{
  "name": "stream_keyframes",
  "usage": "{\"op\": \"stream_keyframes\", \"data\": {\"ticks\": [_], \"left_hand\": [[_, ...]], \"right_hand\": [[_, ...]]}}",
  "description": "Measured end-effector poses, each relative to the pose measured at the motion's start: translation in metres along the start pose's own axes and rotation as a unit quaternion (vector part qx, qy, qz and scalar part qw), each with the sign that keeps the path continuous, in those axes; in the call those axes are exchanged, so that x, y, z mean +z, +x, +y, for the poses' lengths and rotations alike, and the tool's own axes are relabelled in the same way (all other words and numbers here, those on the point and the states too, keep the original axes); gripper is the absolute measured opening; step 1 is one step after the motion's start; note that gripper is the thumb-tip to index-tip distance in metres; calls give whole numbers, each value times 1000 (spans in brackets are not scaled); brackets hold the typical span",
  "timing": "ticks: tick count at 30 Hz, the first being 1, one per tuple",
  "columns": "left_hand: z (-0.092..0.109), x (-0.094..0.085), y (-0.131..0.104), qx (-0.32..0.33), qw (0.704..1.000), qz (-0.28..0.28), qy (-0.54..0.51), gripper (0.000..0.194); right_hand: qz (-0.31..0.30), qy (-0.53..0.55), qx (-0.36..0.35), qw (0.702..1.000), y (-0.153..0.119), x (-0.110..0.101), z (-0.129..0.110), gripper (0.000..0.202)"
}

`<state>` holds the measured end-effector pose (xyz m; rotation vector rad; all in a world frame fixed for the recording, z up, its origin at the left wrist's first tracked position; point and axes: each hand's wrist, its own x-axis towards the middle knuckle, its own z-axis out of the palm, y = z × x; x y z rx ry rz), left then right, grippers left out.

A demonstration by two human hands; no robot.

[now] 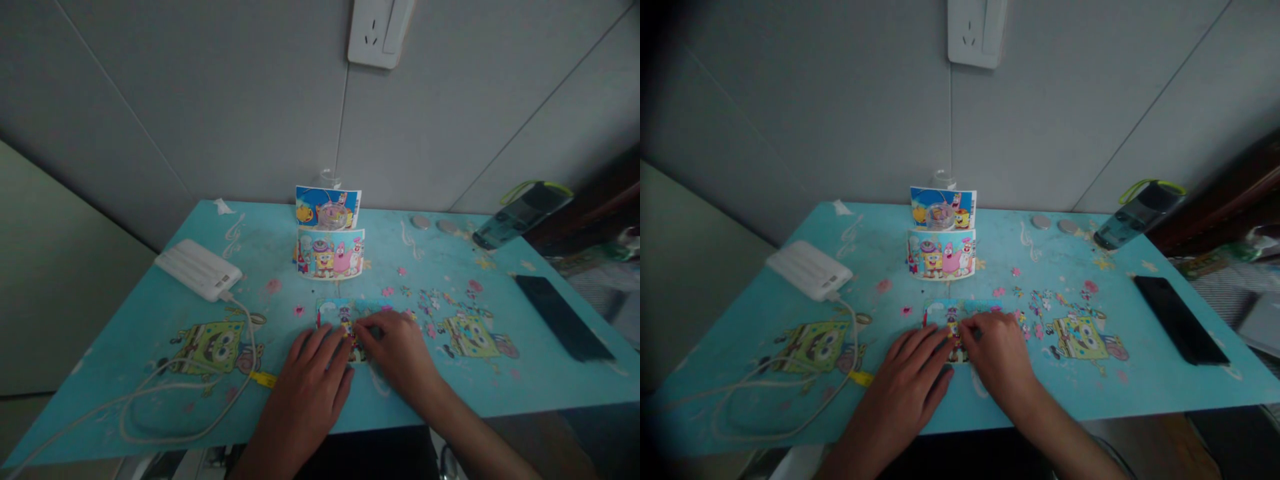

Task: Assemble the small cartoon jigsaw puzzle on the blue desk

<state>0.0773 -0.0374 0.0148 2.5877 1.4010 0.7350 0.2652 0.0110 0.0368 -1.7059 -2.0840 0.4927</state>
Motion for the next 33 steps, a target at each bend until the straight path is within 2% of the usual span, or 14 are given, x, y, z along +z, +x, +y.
{"op": "stream_keyframes", "data": {"ticks": [6,13,16,20,25,28,33], "left_hand": [[0,-2,1,-2,1000,-6,-6,38],[-1,0,-1,-1,1000,-9,2,40],[-1,1,-2,2,1000,-7,4,40],[-2,2,-2,6,1000,-8,7,39],[-3,3,-2,18,1000,0,12,39],[-3,4,-2,18,1000,5,16,38],[-6,8,-4,31,999,5,29,39]], "right_hand": [[1,-21,-2,1000,1,4,-1,13],[39,15,-72,997,-14,-1,2,13],[76,22,-97,992,-31,-12,15,14],[104,0,-98,990,-53,-24,42,11],[133,-30,-127,982,-65,-27,67,10],[132,-39,-140,980,-66,-25,68,11],[74,-62,-133,986,-64,-23,59,15]]}}
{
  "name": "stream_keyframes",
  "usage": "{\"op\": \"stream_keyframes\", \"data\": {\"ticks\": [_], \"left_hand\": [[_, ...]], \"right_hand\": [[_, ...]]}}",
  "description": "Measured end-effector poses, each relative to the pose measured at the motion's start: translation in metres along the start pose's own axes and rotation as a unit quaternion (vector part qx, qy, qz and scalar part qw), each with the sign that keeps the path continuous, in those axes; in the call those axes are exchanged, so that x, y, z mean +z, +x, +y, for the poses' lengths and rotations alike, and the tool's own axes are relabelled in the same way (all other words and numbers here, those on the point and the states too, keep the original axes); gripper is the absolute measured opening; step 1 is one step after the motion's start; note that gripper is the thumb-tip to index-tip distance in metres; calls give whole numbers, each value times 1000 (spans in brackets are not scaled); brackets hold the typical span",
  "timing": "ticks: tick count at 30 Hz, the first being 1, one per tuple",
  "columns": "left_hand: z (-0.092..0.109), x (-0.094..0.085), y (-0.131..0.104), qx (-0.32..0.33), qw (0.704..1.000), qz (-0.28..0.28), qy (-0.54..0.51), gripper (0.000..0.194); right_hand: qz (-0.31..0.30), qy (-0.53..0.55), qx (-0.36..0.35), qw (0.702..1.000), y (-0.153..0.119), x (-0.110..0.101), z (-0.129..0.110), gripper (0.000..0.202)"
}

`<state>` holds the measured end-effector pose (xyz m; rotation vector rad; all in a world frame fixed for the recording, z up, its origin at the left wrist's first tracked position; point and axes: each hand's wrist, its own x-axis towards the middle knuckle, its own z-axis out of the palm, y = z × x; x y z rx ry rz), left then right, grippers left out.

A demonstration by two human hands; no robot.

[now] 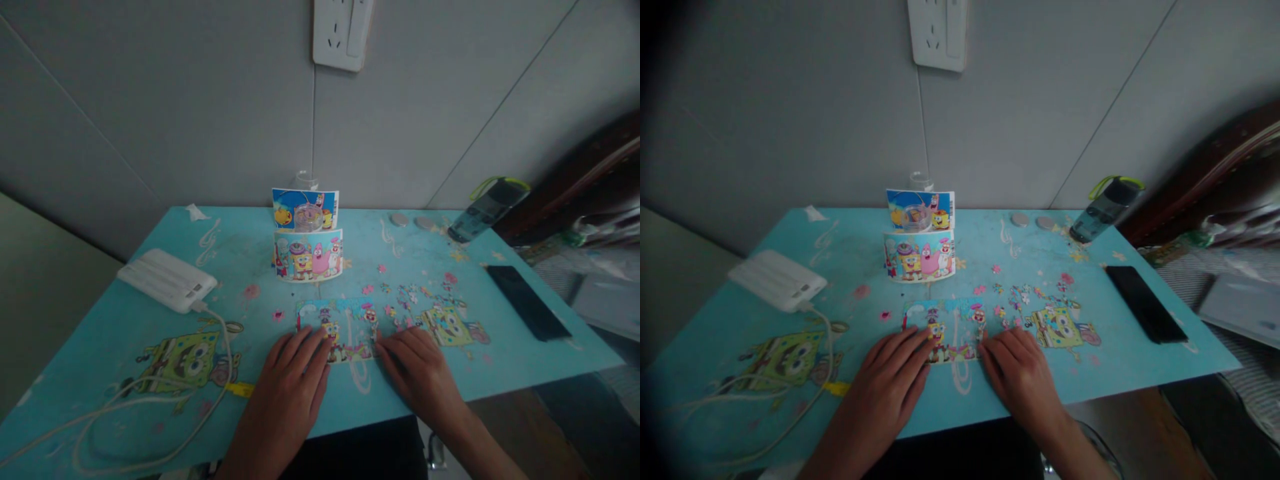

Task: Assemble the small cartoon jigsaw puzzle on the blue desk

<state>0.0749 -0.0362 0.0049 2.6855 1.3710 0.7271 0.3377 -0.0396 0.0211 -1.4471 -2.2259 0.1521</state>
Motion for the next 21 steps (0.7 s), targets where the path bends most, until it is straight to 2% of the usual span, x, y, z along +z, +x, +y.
{"op": "stream_keyframes", "data": {"ticks": [10,21], "left_hand": [[-13,11,-6,35,999,19,9,38],[-14,8,-3,53,997,52,-1,30]], "right_hand": [[-22,-5,13,1000,3,-2,-6,18],[-18,-3,-1,1000,2,-5,-10,18]]}}
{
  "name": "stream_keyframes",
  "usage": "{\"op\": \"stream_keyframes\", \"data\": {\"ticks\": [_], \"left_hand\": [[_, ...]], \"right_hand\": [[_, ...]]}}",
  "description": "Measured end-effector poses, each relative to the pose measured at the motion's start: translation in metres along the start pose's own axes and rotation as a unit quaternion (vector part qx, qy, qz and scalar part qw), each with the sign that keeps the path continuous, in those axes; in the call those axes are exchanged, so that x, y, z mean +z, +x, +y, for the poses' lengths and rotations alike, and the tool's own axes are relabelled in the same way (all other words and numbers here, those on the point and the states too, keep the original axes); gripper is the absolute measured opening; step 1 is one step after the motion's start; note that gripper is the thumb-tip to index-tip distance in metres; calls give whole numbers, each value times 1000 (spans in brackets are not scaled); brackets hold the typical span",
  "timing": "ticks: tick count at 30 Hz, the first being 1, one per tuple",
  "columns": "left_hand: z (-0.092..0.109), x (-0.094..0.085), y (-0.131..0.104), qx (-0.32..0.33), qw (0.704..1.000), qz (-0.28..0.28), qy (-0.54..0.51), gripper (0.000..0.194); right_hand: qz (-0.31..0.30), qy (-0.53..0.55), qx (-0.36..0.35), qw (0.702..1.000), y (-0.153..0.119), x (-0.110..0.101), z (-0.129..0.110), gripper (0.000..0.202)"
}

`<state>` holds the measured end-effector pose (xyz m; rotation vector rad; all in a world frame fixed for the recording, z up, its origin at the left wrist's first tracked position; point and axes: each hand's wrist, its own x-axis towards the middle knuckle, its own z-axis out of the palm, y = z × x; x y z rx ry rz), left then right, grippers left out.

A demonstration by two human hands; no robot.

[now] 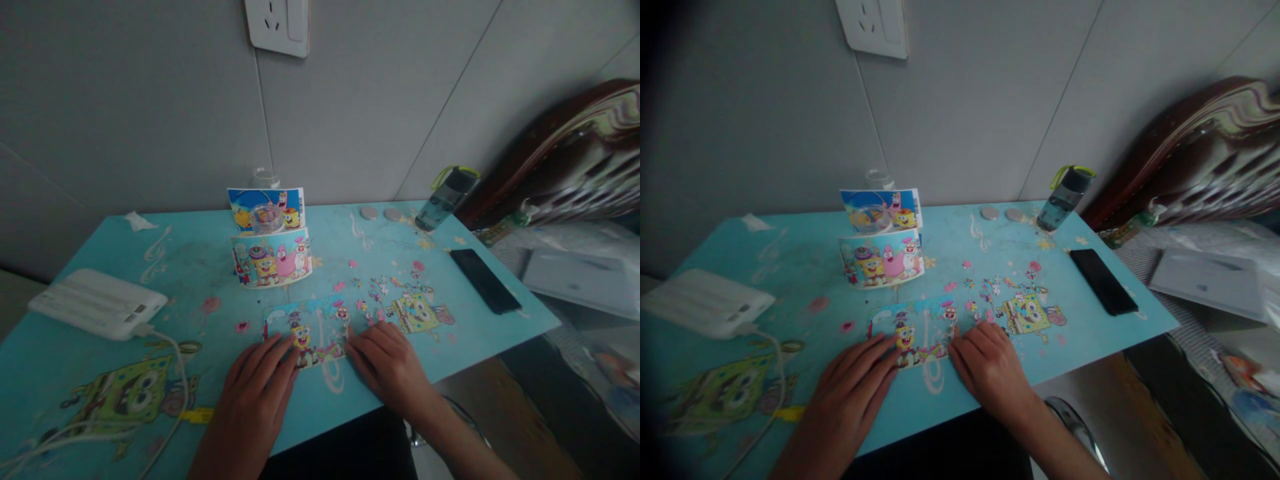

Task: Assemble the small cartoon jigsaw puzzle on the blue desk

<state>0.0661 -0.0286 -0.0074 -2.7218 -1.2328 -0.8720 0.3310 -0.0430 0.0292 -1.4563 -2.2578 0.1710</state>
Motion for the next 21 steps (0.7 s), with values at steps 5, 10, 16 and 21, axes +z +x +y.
{"op": "stream_keyframes", "data": {"ticks": [5,10,16,21], "left_hand": [[-1,-1,0,5,1000,6,2,30],[1,-1,1,-5,1000,1,-1,30],[4,-2,2,-25,1000,-7,-12,28],[7,-4,4,-35,999,-6,-20,27]], "right_hand": [[30,-39,37,998,-3,-2,4,19],[85,-75,176,978,-8,-9,26,22],[38,-80,224,971,-3,-13,40,25],[26,-12,233,972,6,-17,51,23]]}}
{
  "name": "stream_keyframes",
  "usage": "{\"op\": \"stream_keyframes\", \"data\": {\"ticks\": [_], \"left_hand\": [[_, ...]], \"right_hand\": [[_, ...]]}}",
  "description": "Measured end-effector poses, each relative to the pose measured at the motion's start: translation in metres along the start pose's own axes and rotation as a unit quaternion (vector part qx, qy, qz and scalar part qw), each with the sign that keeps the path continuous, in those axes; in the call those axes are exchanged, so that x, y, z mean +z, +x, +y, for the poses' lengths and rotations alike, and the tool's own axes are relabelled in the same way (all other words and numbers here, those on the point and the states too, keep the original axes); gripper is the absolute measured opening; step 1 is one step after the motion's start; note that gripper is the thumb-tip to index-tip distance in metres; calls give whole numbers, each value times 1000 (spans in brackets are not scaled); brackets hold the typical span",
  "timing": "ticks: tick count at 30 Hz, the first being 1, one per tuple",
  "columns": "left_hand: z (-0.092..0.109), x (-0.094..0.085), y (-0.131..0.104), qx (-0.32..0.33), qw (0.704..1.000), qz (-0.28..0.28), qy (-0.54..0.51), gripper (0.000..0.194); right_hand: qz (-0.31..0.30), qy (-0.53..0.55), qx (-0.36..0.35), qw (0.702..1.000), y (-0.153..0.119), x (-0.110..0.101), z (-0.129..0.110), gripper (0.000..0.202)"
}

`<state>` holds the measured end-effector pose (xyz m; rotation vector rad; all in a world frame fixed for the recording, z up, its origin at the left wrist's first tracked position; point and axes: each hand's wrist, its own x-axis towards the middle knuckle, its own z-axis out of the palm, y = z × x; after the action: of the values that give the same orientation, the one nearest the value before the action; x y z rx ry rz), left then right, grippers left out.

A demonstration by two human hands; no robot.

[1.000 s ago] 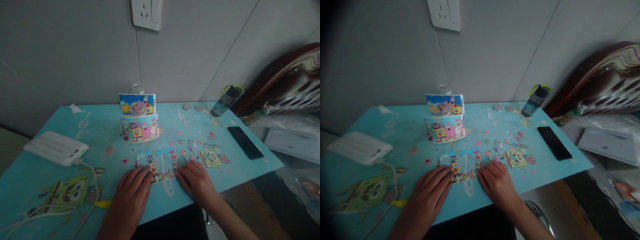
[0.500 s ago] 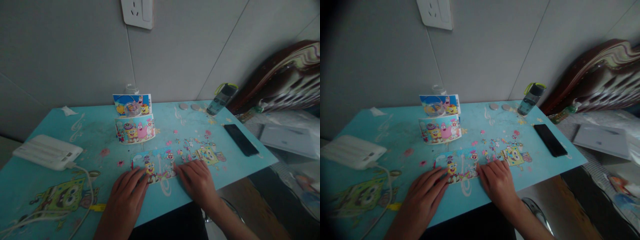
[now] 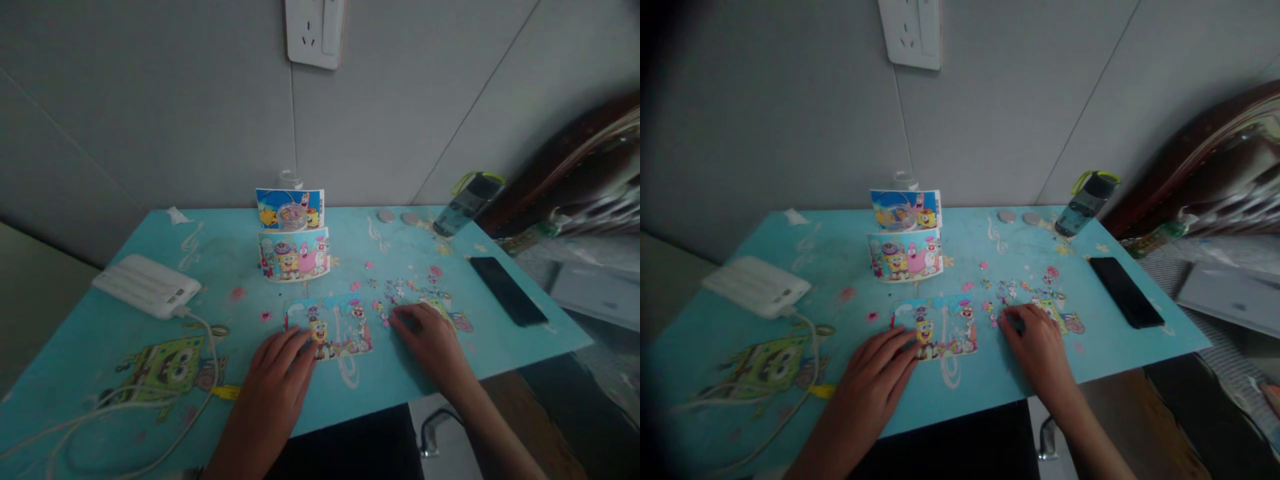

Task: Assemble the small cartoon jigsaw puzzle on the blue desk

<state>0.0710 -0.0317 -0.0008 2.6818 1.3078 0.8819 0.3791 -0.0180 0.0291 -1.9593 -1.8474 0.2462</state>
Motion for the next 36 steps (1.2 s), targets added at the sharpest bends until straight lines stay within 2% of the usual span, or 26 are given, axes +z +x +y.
{"op": "stream_keyframes", "data": {"ticks": [7,10,14,19,22,25,36], "left_hand": [[5,-3,3,-17,1000,-9,-4,28],[6,-3,4,-25,1000,-13,-10,28],[7,-4,4,-31,999,-14,-13,26],[8,-6,5,-32,999,-14,-16,25],[8,-6,5,-39,999,-25,-17,25],[8,-4,3,-45,998,-35,-21,26],[7,-5,4,-52,998,-33,-34,24]], "right_hand": [[8,29,35,999,7,-7,-9,23],[10,83,-5,996,8,-8,-28,28],[-38,181,-67,981,18,-3,-63,24],[-101,236,-41,966,38,16,-92,18],[-153,238,-27,959,46,30,-97,17],[-178,226,-29,957,49,38,-99,17],[-185,198,-9,963,49,42,-99,18]]}}
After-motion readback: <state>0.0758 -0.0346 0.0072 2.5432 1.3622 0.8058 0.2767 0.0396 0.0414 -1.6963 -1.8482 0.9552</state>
